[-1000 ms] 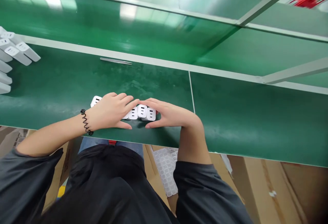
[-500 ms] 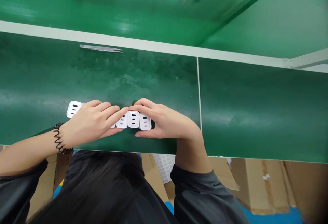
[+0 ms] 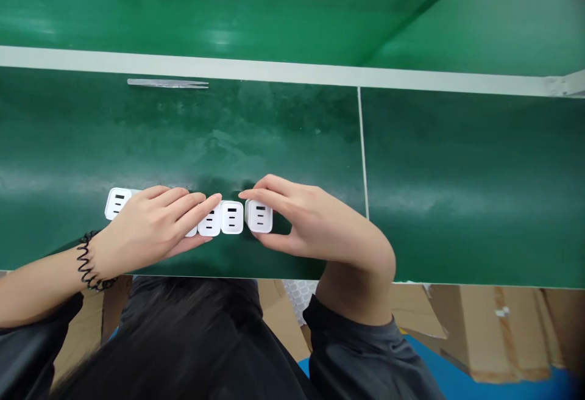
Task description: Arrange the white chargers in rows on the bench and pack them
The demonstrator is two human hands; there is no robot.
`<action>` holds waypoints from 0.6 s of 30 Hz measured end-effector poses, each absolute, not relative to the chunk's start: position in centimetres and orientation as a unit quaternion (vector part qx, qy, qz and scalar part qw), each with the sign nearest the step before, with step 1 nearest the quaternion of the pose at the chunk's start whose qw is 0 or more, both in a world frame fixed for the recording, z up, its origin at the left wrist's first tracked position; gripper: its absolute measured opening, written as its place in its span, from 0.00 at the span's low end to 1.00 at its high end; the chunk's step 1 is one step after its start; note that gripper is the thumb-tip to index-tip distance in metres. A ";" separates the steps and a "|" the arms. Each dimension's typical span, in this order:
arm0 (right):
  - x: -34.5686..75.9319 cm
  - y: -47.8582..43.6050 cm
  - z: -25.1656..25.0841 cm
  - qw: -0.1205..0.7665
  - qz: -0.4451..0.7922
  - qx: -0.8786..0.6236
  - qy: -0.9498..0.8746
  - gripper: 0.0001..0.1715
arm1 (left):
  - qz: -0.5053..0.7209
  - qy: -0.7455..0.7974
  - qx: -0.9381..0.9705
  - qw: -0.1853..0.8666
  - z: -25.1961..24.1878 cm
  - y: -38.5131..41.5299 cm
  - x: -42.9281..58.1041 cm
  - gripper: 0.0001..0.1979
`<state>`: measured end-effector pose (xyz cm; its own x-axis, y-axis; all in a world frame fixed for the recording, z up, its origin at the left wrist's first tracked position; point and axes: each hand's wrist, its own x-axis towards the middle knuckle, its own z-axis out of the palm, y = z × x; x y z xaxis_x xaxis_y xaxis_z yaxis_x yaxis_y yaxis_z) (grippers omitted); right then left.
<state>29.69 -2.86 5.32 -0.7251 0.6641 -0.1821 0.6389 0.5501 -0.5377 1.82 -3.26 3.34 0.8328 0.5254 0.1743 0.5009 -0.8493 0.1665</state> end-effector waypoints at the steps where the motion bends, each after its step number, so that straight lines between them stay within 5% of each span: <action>1: 29.7 -2.9 5.4 0.030 0.266 -0.388 -0.882 0.22 | 0.105 0.271 0.955 0.060 3.4 -3.3 1.8 0.22; 7: 29.2 -3.1 5.5 0.167 0.062 -0.494 -0.851 0.20 | 0.114 0.263 0.956 0.058 3.4 -3.3 1.8 0.23; 18: 28.6 -3.1 5.1 0.216 0.035 -0.520 -0.826 0.16 | 0.113 0.267 0.955 0.061 3.4 -3.3 2.0 0.22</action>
